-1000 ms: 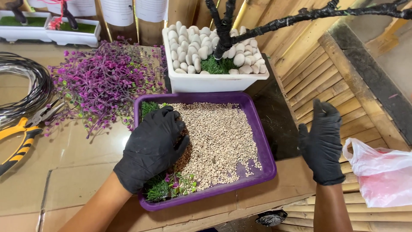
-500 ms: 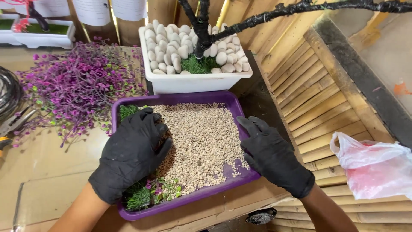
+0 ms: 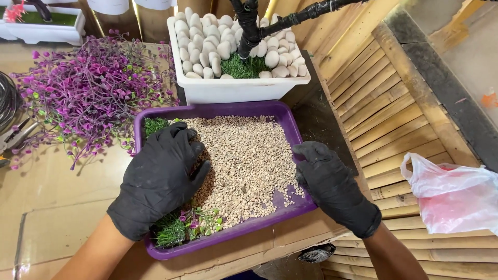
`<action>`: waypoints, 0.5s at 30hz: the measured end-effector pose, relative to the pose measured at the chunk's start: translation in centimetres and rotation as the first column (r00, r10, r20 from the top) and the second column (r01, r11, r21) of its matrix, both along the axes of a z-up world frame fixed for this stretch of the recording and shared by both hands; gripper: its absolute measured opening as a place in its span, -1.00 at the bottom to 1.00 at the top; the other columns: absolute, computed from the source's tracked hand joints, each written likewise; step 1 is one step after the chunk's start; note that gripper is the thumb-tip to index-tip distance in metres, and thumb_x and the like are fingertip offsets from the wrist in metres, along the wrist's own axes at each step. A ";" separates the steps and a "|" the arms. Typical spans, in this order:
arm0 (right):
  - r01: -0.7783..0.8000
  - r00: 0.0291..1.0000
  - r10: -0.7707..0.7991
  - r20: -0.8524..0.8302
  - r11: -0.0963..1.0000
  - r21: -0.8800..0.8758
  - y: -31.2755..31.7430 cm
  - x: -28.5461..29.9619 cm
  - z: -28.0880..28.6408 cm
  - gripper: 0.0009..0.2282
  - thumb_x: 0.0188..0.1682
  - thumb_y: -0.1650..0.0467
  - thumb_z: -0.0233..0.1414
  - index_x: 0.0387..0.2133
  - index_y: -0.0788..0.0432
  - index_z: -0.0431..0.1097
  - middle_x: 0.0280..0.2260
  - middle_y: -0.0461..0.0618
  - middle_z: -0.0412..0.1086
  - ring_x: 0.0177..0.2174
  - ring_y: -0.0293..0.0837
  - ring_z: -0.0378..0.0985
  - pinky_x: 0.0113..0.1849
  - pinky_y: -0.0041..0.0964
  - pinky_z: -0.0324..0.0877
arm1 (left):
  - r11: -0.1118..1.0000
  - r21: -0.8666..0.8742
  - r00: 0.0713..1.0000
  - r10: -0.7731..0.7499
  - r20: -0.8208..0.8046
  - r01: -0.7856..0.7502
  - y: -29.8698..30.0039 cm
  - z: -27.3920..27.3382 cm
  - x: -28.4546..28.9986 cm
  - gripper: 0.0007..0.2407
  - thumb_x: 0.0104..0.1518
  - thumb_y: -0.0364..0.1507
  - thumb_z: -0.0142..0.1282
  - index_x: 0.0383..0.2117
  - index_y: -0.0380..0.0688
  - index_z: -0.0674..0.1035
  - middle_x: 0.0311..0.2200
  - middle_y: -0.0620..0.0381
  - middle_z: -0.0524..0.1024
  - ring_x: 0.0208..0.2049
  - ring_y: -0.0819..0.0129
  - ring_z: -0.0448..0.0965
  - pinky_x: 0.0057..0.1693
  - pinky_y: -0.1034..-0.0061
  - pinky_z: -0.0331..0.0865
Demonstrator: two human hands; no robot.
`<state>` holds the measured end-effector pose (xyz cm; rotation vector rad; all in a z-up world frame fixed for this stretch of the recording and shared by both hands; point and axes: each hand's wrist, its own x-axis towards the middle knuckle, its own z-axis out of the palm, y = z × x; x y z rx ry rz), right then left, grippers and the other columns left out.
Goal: Sorting and arranging decorative stones and moss from a tray into an artificial tree pot.
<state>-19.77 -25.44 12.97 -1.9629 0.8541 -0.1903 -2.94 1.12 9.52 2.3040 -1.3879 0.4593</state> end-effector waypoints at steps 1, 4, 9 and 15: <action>0.000 1.000 0.000 0.001 1.000 0.000 -1.5 -0.7 -0.3 -0.83 0.06 0.48 0.02 -0.14 0.09 0.51 -0.45 -0.03 0.42 -0.57 -0.23 0.42 -0.53 -0.36 0.39 | 1.000 0.000 1.000 0.000 0.001 0.000 0.0 0.0 0.0 -0.81 0.20 -0.26 0.13 -0.39 -0.09 0.51 -0.29 -0.02 0.43 -0.24 -0.05 0.44 -0.17 0.10 0.39; -0.423 0.797 0.538 -0.274 0.175 -0.889 -4.8 -2.4 -0.6 -0.75 0.01 0.40 0.07 -0.07 0.25 0.41 0.01 0.13 0.36 0.02 0.13 0.38 -0.03 0.00 0.45 | 1.000 -0.013 1.000 -0.006 0.021 0.006 0.1 0.3 0.0 -0.80 0.20 -0.25 0.13 -0.37 -0.10 0.51 -0.28 -0.04 0.42 -0.25 -0.07 0.44 -0.17 0.08 0.38; -0.228 0.934 0.314 -0.169 0.162 -0.960 -5.2 -3.4 3.0 -0.80 0.25 0.39 -0.16 -0.11 0.34 0.30 -0.04 0.20 0.37 -0.41 -0.21 0.41 -0.48 -0.35 0.36 | 0.995 -0.060 0.996 -0.084 0.002 0.084 -0.1 0.5 0.1 -0.83 0.18 -0.31 0.14 -0.35 -0.15 0.55 -0.29 -0.07 0.48 -0.16 -0.09 0.48 -0.07 0.06 0.41; -0.362 0.915 0.343 -0.215 0.459 -0.811 -4.8 -3.2 3.3 -0.68 0.02 0.24 -0.01 0.02 0.02 0.45 0.22 0.21 0.20 0.21 0.24 0.14 0.14 0.22 0.14 | 0.990 -0.069 0.989 -0.125 -0.076 0.120 -0.4 1.1 0.1 -0.85 0.18 -0.30 0.11 -0.29 -0.07 0.53 -0.17 -0.02 0.48 -0.03 -0.10 0.45 0.00 0.01 0.38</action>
